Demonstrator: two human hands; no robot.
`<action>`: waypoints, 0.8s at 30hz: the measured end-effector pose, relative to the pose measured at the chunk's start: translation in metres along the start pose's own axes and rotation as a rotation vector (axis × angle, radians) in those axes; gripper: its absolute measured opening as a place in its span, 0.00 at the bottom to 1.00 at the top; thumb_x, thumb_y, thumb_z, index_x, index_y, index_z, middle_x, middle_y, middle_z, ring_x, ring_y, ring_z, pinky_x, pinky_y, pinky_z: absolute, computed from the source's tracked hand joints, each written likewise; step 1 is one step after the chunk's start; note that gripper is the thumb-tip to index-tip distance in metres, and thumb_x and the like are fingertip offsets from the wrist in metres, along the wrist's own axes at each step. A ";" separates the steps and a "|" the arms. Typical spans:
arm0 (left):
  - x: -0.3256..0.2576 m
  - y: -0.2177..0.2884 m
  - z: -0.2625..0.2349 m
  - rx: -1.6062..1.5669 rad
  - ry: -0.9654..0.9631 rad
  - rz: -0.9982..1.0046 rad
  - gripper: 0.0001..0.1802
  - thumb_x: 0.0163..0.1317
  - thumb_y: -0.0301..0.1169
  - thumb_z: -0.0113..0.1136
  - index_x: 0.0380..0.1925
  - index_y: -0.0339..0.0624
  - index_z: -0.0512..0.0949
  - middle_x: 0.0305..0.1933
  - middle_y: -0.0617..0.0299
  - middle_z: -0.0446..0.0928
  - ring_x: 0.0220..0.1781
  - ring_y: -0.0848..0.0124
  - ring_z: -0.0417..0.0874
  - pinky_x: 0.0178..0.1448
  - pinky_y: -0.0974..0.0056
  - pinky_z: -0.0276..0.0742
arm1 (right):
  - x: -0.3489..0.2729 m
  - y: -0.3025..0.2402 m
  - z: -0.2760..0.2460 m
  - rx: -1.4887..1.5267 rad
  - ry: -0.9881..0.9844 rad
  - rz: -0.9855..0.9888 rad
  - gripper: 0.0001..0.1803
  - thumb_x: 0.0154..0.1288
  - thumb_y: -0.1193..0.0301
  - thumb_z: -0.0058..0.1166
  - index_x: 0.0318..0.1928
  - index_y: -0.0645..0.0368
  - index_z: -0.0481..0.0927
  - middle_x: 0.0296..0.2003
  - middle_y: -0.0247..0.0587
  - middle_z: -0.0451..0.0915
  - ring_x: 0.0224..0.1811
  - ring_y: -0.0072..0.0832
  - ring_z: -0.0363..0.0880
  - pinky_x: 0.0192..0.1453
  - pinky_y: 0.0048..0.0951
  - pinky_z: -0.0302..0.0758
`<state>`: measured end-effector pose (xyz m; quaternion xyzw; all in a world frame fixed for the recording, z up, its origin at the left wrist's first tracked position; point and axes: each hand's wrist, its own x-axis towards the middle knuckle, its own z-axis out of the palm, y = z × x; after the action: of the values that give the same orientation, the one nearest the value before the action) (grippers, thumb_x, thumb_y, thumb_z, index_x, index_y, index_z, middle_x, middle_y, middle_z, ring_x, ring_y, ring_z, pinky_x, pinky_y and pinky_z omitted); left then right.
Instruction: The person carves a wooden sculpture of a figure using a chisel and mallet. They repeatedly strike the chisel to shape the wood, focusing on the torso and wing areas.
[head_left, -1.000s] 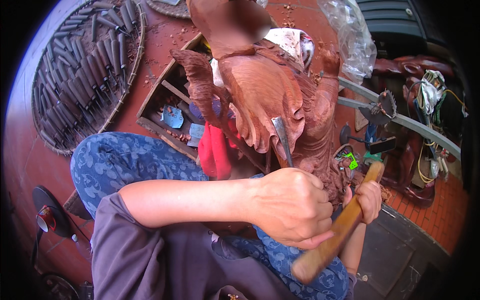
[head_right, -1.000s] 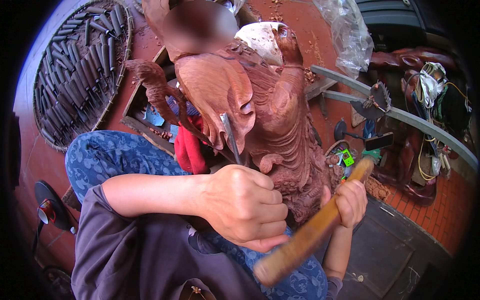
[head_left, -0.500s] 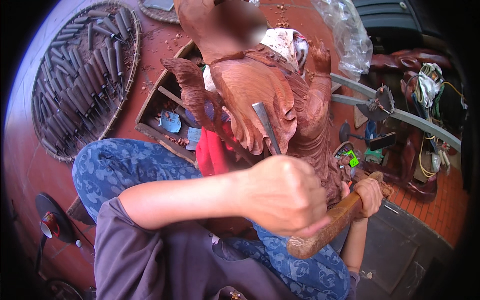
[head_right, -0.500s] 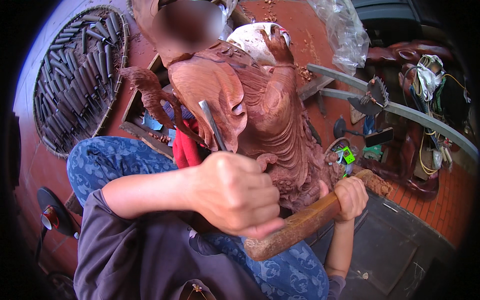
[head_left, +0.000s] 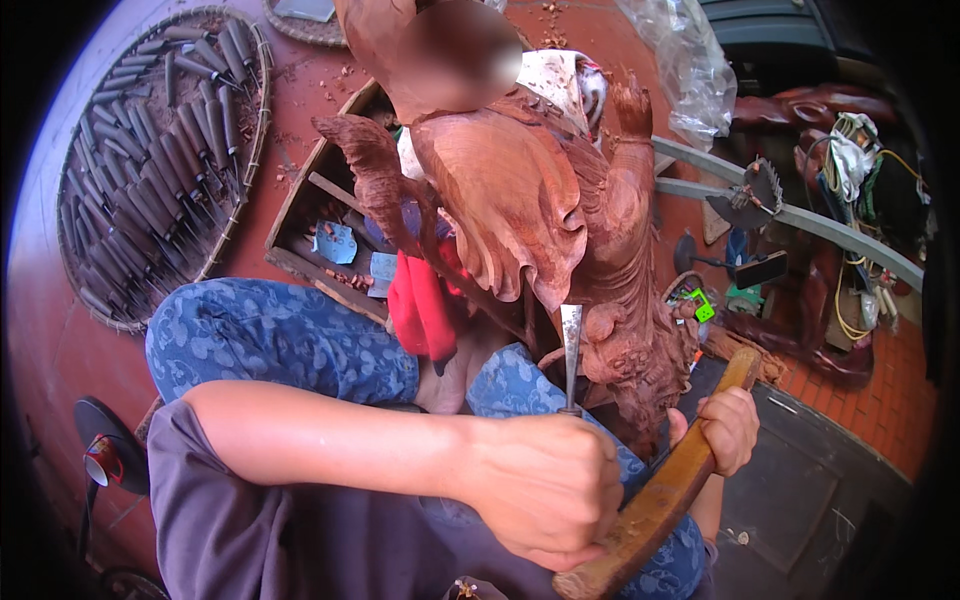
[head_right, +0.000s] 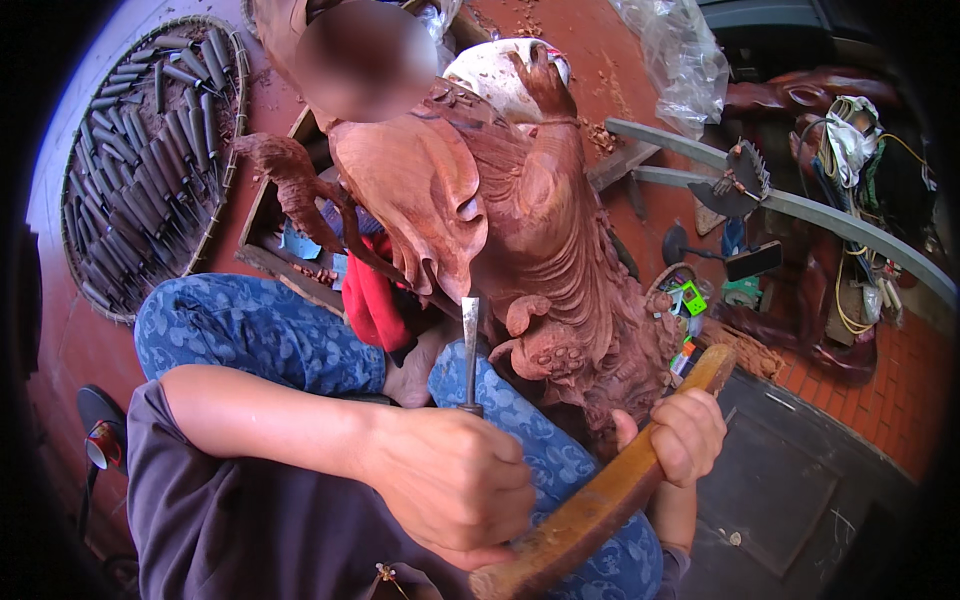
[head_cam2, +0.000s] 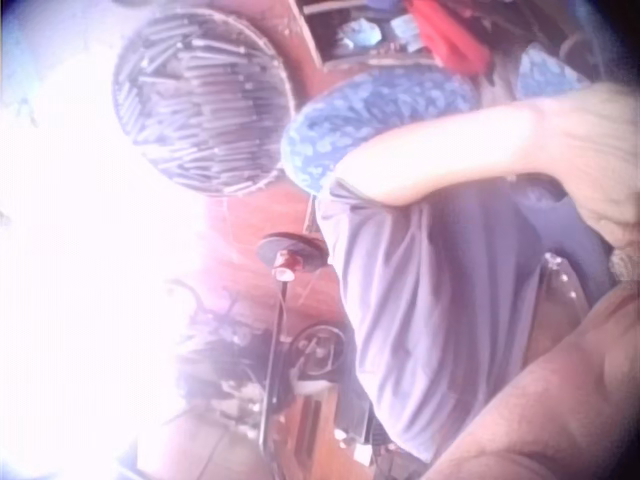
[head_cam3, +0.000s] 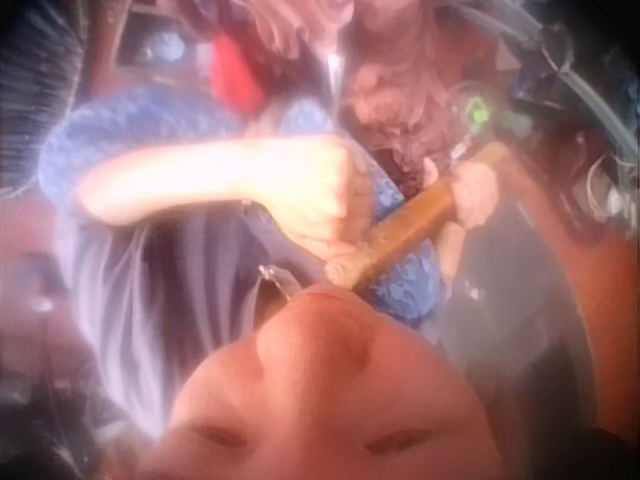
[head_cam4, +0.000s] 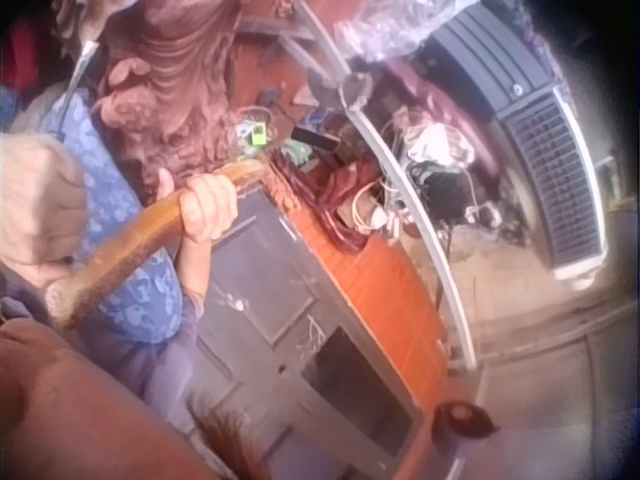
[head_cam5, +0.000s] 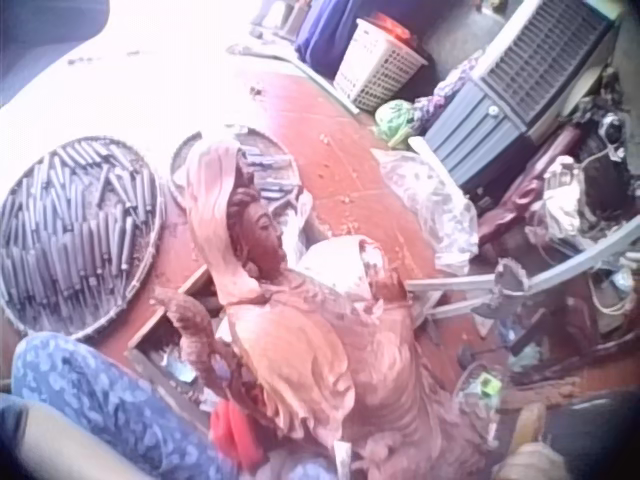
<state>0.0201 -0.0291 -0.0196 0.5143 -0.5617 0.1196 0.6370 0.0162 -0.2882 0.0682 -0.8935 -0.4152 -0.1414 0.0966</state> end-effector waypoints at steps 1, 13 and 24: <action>-0.001 -0.001 -0.001 0.000 0.012 0.020 0.19 0.60 0.44 0.56 0.16 0.48 0.69 0.21 0.66 0.66 0.24 0.70 0.72 0.30 0.67 0.66 | 0.001 -0.004 -0.001 -0.015 -0.011 -0.002 0.23 0.50 0.70 0.76 0.31 0.56 0.68 0.24 0.38 0.76 0.25 0.34 0.78 0.30 0.37 0.77; -0.011 -0.016 -0.013 -0.023 0.138 0.089 0.16 0.56 0.43 0.57 0.18 0.48 0.69 0.23 0.65 0.66 0.25 0.70 0.74 0.27 0.66 0.65 | 0.013 -0.031 -0.008 -0.067 -0.133 0.004 0.25 0.45 0.69 0.80 0.29 0.54 0.70 0.26 0.35 0.76 0.28 0.33 0.77 0.32 0.36 0.79; -0.013 -0.026 -0.012 -0.017 0.053 0.059 0.17 0.47 0.42 0.56 0.11 0.41 0.74 0.16 0.58 0.72 0.20 0.58 0.78 0.26 0.56 0.73 | 0.013 -0.038 -0.011 -0.089 -0.125 -0.034 0.24 0.45 0.69 0.79 0.28 0.55 0.69 0.30 0.36 0.77 0.28 0.34 0.77 0.30 0.36 0.78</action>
<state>0.0419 -0.0258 -0.0426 0.4887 -0.5606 0.1469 0.6522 -0.0074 -0.2581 0.0852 -0.8968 -0.4287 -0.1054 0.0281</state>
